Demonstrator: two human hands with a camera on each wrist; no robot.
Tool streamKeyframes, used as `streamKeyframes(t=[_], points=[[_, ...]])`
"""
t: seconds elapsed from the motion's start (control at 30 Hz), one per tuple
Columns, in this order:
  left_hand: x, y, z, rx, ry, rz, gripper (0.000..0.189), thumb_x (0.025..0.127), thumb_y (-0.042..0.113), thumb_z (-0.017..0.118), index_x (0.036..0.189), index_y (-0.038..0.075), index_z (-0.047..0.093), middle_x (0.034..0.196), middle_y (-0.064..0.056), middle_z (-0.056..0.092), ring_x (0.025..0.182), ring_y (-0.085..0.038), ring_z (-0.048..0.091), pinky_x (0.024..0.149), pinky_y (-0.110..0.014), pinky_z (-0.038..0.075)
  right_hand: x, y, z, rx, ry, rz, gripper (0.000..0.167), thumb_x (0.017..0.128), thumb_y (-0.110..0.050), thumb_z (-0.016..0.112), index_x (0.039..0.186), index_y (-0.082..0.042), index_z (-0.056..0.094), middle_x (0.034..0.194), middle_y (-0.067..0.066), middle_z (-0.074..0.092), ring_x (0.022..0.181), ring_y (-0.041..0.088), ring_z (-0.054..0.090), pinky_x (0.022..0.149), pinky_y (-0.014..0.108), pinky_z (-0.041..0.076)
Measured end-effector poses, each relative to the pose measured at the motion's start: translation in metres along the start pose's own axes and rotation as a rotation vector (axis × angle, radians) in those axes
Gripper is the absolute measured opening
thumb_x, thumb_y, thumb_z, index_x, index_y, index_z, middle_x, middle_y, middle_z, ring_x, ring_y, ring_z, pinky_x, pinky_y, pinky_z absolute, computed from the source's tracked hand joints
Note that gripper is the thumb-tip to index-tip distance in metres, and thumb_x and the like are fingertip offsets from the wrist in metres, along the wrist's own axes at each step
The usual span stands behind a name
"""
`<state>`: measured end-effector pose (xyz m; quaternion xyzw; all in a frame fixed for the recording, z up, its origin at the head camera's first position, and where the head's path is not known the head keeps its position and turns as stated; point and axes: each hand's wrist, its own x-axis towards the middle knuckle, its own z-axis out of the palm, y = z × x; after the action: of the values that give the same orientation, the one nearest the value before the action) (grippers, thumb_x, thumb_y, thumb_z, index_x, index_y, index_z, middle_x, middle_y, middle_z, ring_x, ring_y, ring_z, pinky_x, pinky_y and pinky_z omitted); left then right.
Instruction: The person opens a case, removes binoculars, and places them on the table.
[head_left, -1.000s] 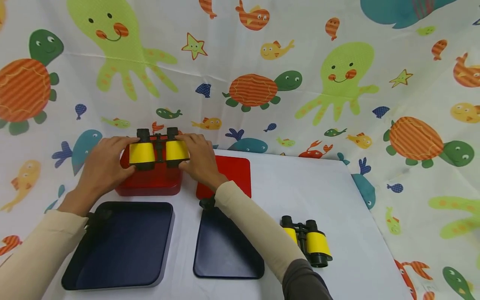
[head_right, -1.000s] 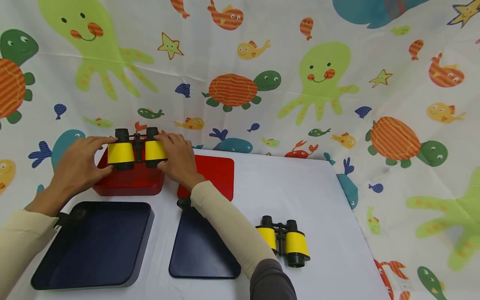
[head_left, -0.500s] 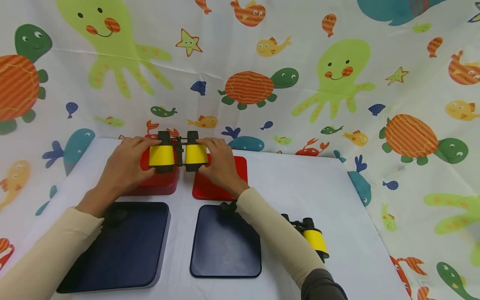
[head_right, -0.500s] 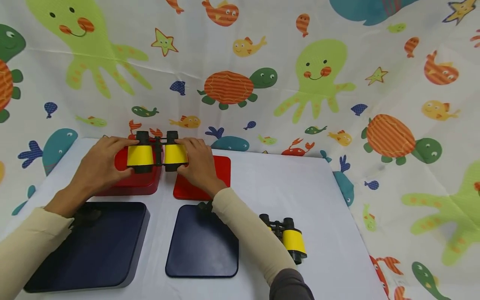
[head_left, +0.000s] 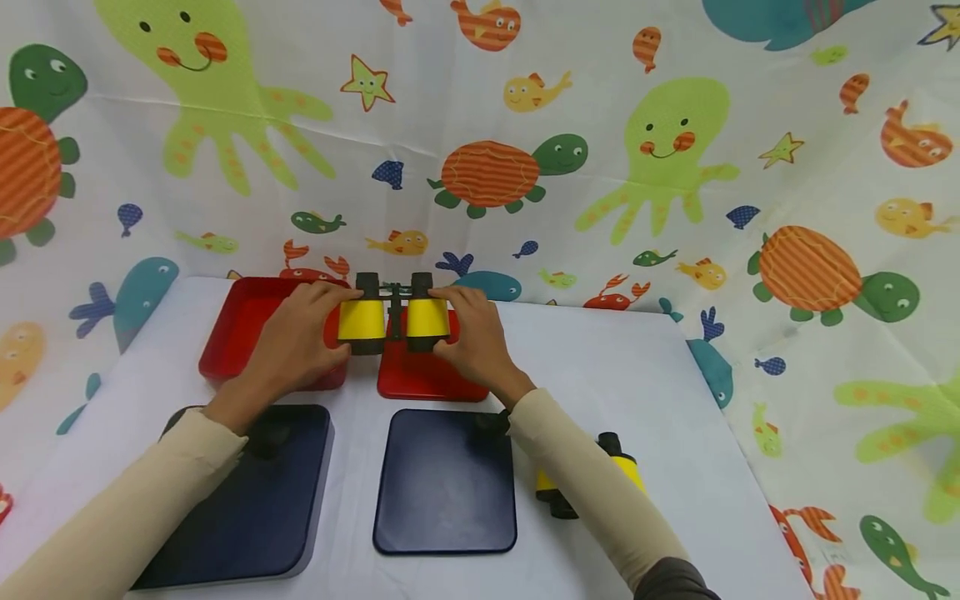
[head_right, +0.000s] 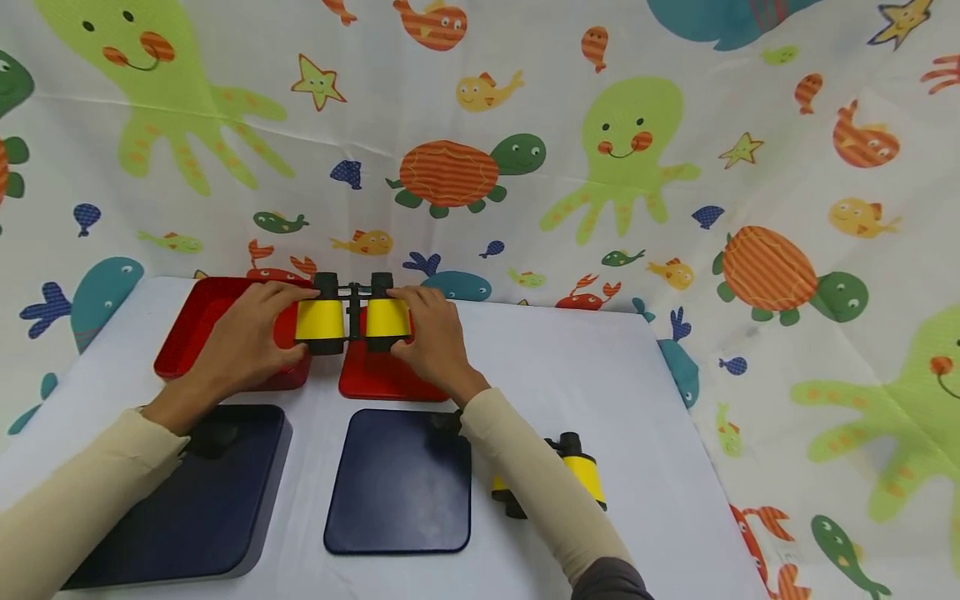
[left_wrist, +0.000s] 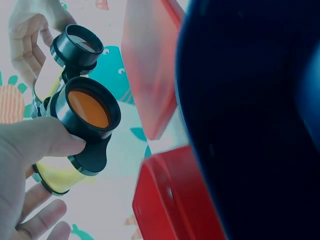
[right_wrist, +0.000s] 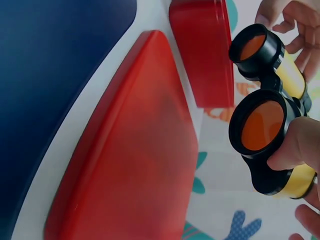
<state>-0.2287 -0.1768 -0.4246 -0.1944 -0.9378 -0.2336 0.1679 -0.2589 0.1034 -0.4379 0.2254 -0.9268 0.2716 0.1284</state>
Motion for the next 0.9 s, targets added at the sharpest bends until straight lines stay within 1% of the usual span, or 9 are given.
streamKeyframes(t=[0.1, 0.23, 0.37, 0.47, 0.6, 0.7, 0.9], points=[[0.003, 0.007, 0.006, -0.017, -0.009, 0.009, 0.081, 0.068, 0.009, 0.093, 0.143, 0.006, 0.063, 0.138, -0.022, 0.062, 0.126, -0.040, 0.055, 0.099, -0.064, 0.058, -0.006, 0.007, -0.006, 0.004, 0.005, 0.003, 0.073, 0.080, -0.014, 0.085, 0.148, -0.021, 0.058, 0.149, -0.001, 0.061, 0.139, 0.024, 0.050, 0.120, 0.052, 0.043], [0.007, 0.017, 0.014, -0.038, -0.033, 0.018, 0.078, 0.071, 0.010, 0.093, 0.144, 0.006, 0.063, 0.137, -0.020, 0.062, 0.126, -0.039, 0.055, 0.100, -0.063, 0.058, -0.014, 0.015, -0.014, 0.003, 0.007, 0.026, 0.073, 0.080, -0.012, 0.085, 0.147, -0.020, 0.059, 0.148, 0.000, 0.061, 0.138, 0.026, 0.050, 0.120, 0.054, 0.043], [0.011, 0.026, 0.025, -0.055, -0.049, 0.018, 0.078, 0.074, 0.010, 0.091, 0.145, 0.006, 0.061, 0.138, -0.020, 0.062, 0.128, -0.038, 0.055, 0.101, -0.062, 0.058, -0.021, 0.024, -0.020, 0.009, 0.000, 0.050, 0.073, 0.080, -0.011, 0.084, 0.148, -0.019, 0.059, 0.151, 0.003, 0.059, 0.141, 0.027, 0.049, 0.121, 0.055, 0.041], [0.012, 0.031, 0.032, -0.066, -0.052, 0.019, 0.078, 0.074, 0.009, 0.091, 0.146, 0.006, 0.061, 0.139, -0.020, 0.061, 0.129, -0.038, 0.056, 0.101, -0.061, 0.059, -0.026, 0.030, -0.023, 0.014, 0.002, 0.052, 0.073, 0.080, -0.009, 0.084, 0.148, -0.019, 0.059, 0.153, 0.005, 0.059, 0.143, 0.028, 0.048, 0.121, 0.056, 0.041], [0.014, 0.036, 0.039, -0.072, -0.071, 0.018, 0.079, 0.074, 0.011, 0.092, 0.146, 0.006, 0.060, 0.139, -0.020, 0.061, 0.128, -0.039, 0.058, 0.101, -0.061, 0.059, -0.032, 0.037, -0.027, 0.016, 0.005, 0.052, 0.073, 0.080, -0.007, 0.083, 0.147, -0.019, 0.059, 0.150, 0.003, 0.060, 0.138, 0.027, 0.051, 0.117, 0.054, 0.044], [0.015, 0.041, 0.043, -0.077, -0.089, 0.019, 0.080, 0.074, 0.012, 0.093, 0.147, 0.007, 0.060, 0.140, -0.019, 0.061, 0.129, -0.039, 0.058, 0.102, -0.061, 0.058, -0.036, 0.042, -0.031, 0.020, -0.004, 0.069, 0.073, 0.079, -0.006, 0.084, 0.147, -0.019, 0.059, 0.148, 0.001, 0.061, 0.133, 0.027, 0.052, 0.115, 0.053, 0.045], [0.019, 0.050, 0.052, -0.087, -0.113, 0.019, 0.080, 0.074, 0.014, 0.093, 0.147, 0.007, 0.061, 0.142, -0.019, 0.061, 0.133, -0.039, 0.057, 0.104, -0.061, 0.057, -0.043, 0.048, -0.037, 0.025, -0.022, 0.120, 0.074, 0.079, -0.004, 0.085, 0.147, -0.019, 0.059, 0.148, 0.002, 0.061, 0.132, 0.028, 0.053, 0.116, 0.052, 0.046]])
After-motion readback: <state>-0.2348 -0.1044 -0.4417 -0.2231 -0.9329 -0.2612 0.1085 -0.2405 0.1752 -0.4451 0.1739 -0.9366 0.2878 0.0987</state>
